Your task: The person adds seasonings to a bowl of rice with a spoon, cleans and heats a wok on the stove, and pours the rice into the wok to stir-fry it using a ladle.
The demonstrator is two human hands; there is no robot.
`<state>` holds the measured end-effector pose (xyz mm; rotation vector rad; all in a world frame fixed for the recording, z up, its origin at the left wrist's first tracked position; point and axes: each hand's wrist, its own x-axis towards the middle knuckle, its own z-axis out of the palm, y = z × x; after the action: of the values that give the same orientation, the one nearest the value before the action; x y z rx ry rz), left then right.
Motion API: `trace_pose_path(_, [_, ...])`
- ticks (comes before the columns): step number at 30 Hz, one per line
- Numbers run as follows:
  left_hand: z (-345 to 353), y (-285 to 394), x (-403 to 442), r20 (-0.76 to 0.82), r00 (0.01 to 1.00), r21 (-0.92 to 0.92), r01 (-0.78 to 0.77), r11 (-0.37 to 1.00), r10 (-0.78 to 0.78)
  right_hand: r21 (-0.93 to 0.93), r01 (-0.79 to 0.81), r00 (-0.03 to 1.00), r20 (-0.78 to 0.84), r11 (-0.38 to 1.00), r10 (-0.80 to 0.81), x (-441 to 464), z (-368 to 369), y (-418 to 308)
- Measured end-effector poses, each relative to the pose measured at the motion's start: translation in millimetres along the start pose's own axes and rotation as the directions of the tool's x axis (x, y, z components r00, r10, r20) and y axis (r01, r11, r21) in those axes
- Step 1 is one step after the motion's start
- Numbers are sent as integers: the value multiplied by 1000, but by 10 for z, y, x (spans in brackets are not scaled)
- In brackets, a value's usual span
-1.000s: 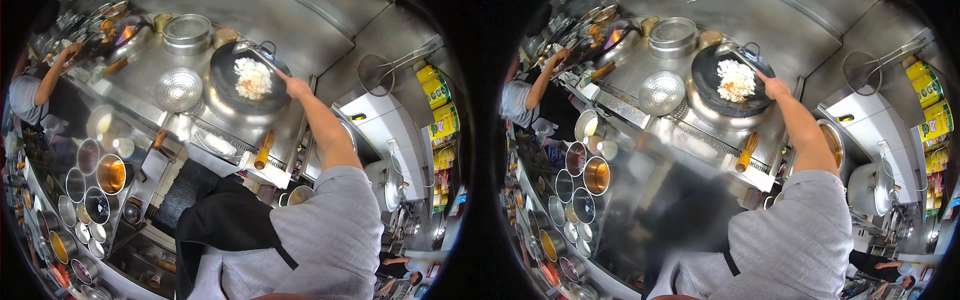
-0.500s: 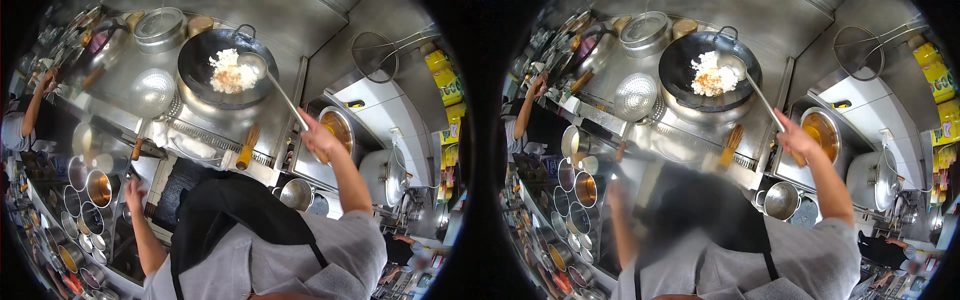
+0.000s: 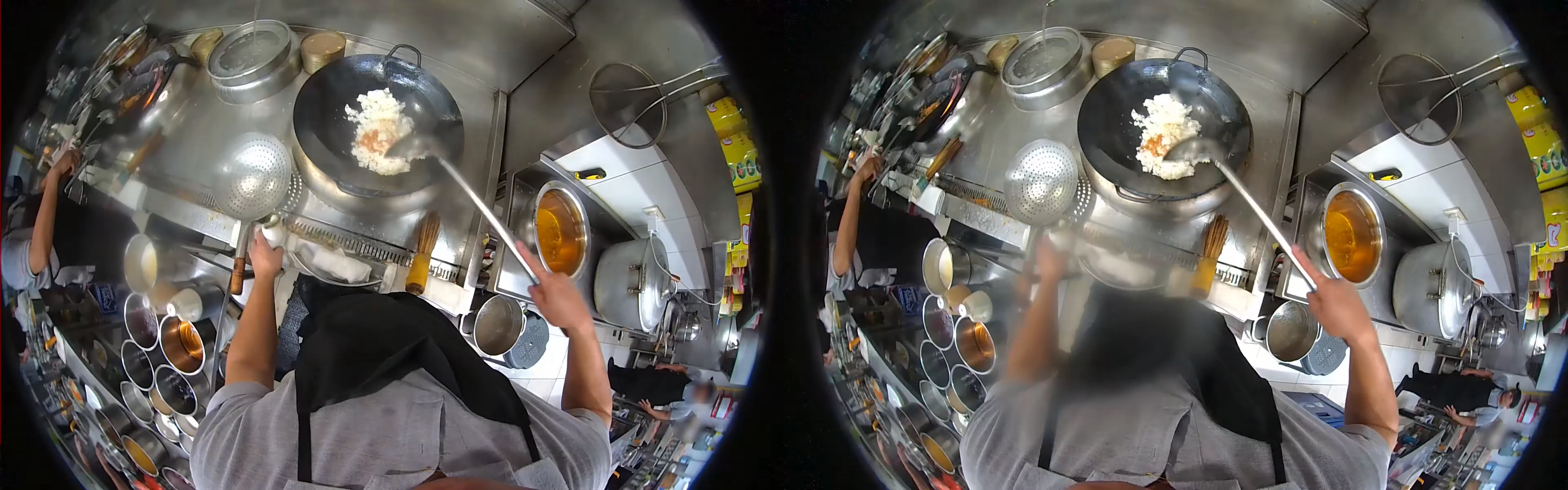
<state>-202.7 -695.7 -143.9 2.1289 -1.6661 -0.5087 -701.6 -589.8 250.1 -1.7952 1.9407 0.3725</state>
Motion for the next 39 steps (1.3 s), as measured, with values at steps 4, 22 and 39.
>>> trace_pose_path(4, [10,-76,13,-12,999,-36,-37,999,36,-80,-93,996,2,992,93,624,816,-279])
trace_pose_path(22, [-2187,745,913,471,882,-867,457,198,27,143,-187,982,-4,972,189,1460,1099,-1322])
trace_pose_path(39, [-1653,731,-43,513,853,-832,521,193,-91,398,-45,937,-301,916,176,1357,340,-1576])
